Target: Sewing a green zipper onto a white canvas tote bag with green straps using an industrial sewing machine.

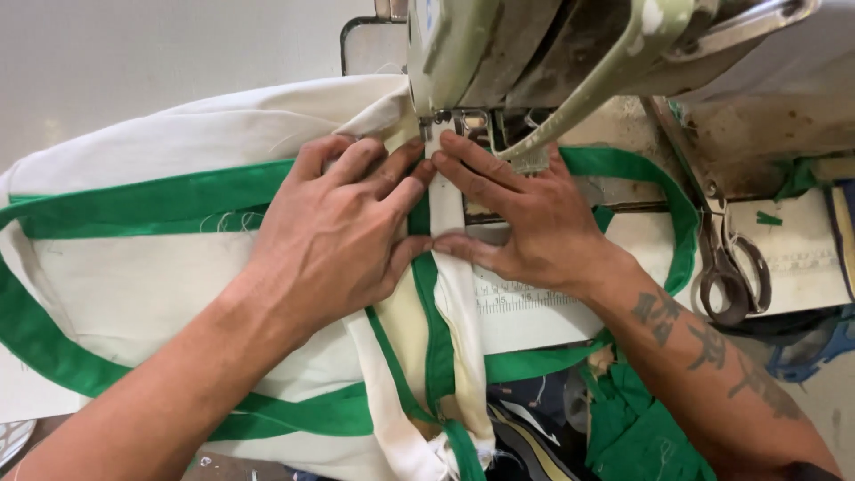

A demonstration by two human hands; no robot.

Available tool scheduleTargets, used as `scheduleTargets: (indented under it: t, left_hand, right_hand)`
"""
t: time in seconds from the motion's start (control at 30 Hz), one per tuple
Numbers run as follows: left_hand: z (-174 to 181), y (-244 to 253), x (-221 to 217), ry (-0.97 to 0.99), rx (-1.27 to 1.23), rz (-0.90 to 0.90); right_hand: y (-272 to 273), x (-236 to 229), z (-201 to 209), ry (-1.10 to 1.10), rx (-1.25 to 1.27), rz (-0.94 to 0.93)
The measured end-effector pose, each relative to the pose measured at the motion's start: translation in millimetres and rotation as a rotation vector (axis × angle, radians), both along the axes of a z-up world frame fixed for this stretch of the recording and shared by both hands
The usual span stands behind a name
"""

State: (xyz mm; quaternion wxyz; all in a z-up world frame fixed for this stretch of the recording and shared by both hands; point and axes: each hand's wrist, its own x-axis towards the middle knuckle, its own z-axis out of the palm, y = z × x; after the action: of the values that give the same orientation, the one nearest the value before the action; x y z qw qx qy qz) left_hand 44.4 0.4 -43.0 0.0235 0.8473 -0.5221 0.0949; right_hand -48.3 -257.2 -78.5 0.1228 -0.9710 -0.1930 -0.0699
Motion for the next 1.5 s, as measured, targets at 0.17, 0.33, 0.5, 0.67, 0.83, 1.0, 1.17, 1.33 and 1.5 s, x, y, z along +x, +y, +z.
scheduleTargets:
  t: [0.17, 0.33, 0.5, 0.67, 0.83, 1.0, 1.17, 1.33, 1.5]
  left_hand:
    - [1.2, -3.4, 6.4, 0.020, 0.006, 0.014]
    - [0.7, -5.2, 18.8, 0.009, -0.009, 0.000]
    - [-1.9, -1.7, 21.0, 0.034, -0.015, -0.030]
    - [-0.2, 0.3, 17.5, -0.046, -0.021, -0.052]
    - [-1.4, -0.8, 15.9, -0.045, 0.007, -0.053]
    - [1.5, -1.6, 12.8, 0.035, 0.002, -0.052]
    - [56.0, 23.1, -56.1, 0.252, 0.003, -0.149]
    - [42.6, 46.9, -150.9, 0.263, 0.177, -0.403]
    - [24.3, 46.9, -198.7, 0.108, 0.063, -0.454]
  right_hand:
    - [1.2, 4.5, -1.1, 0.039, 0.000, -0.037]
    - [-51.6, -57.6, 45.3, -0.368, 0.207, -0.236]
    - [-250.3, -168.2, -35.0, -0.475, -1.578, -0.822]
    - [-198.3, -144.7, -3.1, -0.346, 0.134, -0.679]
    - [-186.3, -148.7, 26.8, -0.309, -0.002, -0.688]
    - [-36.8, -161.9, 55.2, -0.505, 0.228, -0.607]
    - [80.0, -194.3, 10.4, 0.314, 0.521, -0.647]
    - [94.8, -179.9, 6.1, 0.483, 0.597, -0.735]
    - [98.4, -174.2, 27.0, 0.568, 0.649, -0.718]
